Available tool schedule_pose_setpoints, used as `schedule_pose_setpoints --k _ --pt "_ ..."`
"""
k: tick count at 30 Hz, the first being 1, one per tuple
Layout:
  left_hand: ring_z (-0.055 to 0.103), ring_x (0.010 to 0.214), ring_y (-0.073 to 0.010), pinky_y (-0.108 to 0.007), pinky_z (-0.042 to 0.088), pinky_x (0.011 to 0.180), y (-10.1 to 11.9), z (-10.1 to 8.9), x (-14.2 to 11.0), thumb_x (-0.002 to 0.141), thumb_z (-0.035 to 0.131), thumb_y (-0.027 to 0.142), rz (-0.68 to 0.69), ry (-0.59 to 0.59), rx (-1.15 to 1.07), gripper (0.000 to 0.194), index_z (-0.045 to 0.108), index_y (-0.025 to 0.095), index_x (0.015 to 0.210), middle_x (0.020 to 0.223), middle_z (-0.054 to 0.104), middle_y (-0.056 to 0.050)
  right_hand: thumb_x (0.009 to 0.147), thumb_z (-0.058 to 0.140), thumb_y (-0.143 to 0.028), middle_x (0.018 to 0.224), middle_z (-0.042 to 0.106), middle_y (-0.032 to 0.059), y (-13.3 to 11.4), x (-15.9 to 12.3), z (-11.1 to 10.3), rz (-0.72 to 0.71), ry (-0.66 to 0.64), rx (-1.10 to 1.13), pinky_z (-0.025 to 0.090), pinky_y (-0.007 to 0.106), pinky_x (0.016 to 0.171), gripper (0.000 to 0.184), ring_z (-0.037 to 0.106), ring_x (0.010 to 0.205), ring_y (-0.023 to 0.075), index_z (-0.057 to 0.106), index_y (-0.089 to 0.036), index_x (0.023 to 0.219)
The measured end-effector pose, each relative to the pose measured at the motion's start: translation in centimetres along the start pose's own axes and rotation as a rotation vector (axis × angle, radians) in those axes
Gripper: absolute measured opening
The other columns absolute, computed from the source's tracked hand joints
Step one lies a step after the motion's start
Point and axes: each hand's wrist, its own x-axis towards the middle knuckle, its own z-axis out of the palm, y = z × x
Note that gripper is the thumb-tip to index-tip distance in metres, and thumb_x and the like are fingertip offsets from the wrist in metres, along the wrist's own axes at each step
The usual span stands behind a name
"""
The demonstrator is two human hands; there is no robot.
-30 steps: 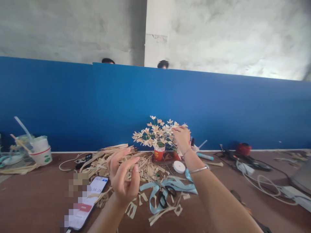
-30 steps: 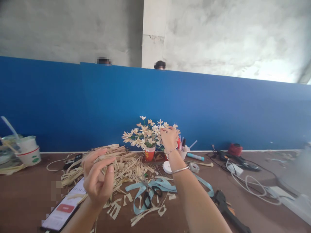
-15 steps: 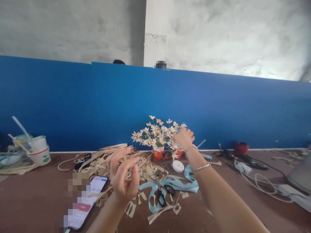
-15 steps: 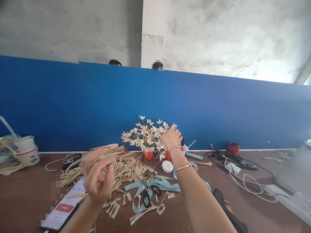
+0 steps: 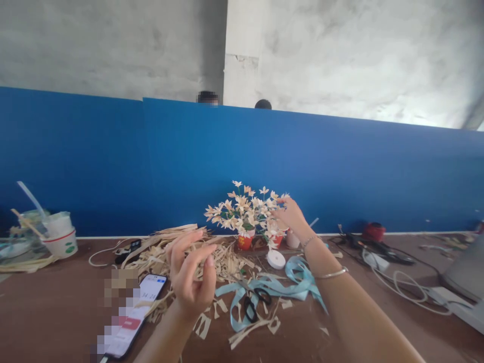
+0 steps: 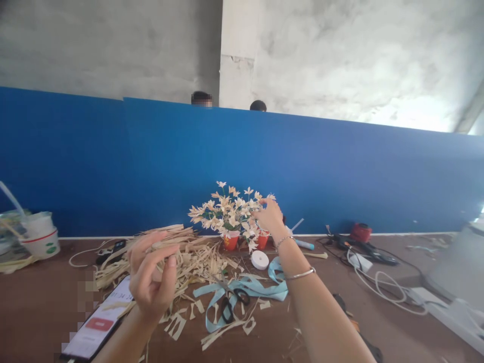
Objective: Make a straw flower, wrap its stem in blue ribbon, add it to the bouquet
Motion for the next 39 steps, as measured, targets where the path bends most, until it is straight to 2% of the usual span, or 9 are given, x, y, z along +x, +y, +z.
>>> schedule_pose_setpoints --k 10,12,14,18,21,23,27,31,39 --pt "0.051 0.103 -0.0247 -0.045 0.04 0.088 -0.2 -0.2 0.0 0.073 0.052 0.011 -0.046 -0.045 -0.016 0.021 0.063 0.02 0.088 0.107 0.058 -0.008 0.075 0.05 -0.031 0.088 0.063 0.0075 -4.1 -4.8 -5.6 -0.151 0.158 0.372 0.045 0.026 0.062 0.026 0.056 0.072 0.0153 0.059 -0.014 0.093" --pt "0.052 0.1 -0.0231 -0.043 0.04 0.088 -0.4 0.0 0.3 0.074 0.051 0.011 -0.066 -0.069 -0.031 0.021 0.064 0.02 0.089 0.102 0.059 -0.008 0.078 0.049 -0.033 0.085 0.063 0.0055 -4.9 -7.3 -5.8 -0.18 0.114 0.397 0.044 0.024 0.059 0.027 0.054 0.065 0.0131 0.058 -0.015 0.095" --pt "0.054 0.095 -0.021 -0.04 0.041 0.086 -0.6 0.5 0.3 0.077 0.049 0.012 -0.105 -0.154 -0.053 0.02 0.064 0.019 0.088 0.097 0.061 -0.007 0.08 0.046 -0.032 0.081 0.064 0.0043 -4.9 -10.0 -4.9 -0.206 -0.096 0.409 0.043 0.024 0.06 0.025 0.056 0.067 0.0135 0.06 -0.016 0.094" --pt "0.056 0.082 -0.018 -0.033 0.043 0.077 -0.8 2.0 -1.1 0.079 0.048 0.021 -0.248 -0.671 -0.024 0.022 0.065 0.018 0.066 0.081 0.064 -0.006 0.075 0.049 -0.023 0.07 0.066 0.0018 -3.2 -15.0 -1.0 -0.257 -0.685 0.097 0.04 0.023 0.06 0.017 0.058 0.064 0.0147 0.065 -0.019 0.077" --pt "0.057 0.075 -0.0175 -0.029 0.042 0.07 -0.5 2.2 -3.1 0.075 0.053 0.025 -0.269 -1.188 -0.011 0.019 0.066 0.02 0.062 0.071 0.064 -0.003 0.07 0.054 -0.022 0.081 0.066 0.0059 -1.7 -17.8 1.8 -0.226 -0.746 -0.148 0.039 0.026 0.071 0.018 0.059 0.08 0.0194 0.065 -0.018 0.083" --pt "0.057 0.08 -0.0184 -0.028 0.042 0.072 -0.3 1.5 -4.4 0.073 0.056 0.027 -0.291 -1.314 0.004 0.013 0.068 0.022 0.071 0.078 0.065 -0.003 0.065 0.056 -0.019 0.093 0.063 0.0093 -1.1 -19.1 2.9 -0.226 -0.739 -0.209 0.039 0.027 0.075 0.026 0.058 0.088 0.0219 0.063 -0.016 0.09" --pt "0.056 0.086 -0.0183 -0.029 0.041 0.078 -1.1 -1.4 -5.8 0.076 0.052 0.026 -0.415 -1.26 0.054 0.015 0.067 0.024 0.078 0.084 0.065 -0.002 0.063 0.054 -0.017 0.1 0.059 0.0114 -0.6 -20.0 3.7 -0.184 -0.693 -0.285 0.038 0.031 0.077 0.035 0.056 0.092 0.0244 0.059 -0.016 0.098" --pt "0.057 0.089 -0.0188 -0.03 0.041 0.083 -4.5 -3.4 -5.7 0.079 0.047 0.024 -0.526 -1.093 0.193 0.02 0.066 0.022 0.085 0.091 0.066 -0.004 0.066 0.047 -0.012 0.092 0.062 0.0105 -0.2 -20.0 3.9 -0.195 -0.656 -0.33 0.036 0.034 0.077 0.031 0.055 0.092 0.0262 0.061 -0.018 0.093" --pt "0.058 0.09 -0.0198 -0.03 0.041 0.082 -13.0 0.2 -3.6 0.079 0.044 0.02 -0.425 -1.042 0.576 0.024 0.067 0.019 0.086 0.092 0.068 -0.005 0.068 0.039 -0.006 0.102 0.06 0.0082 0.3 -19.7 3.9 -0.23 -0.59 -0.186 0.037 0.032 0.08 0.041 0.056 0.093 0.0226 0.06 -0.02 0.1"
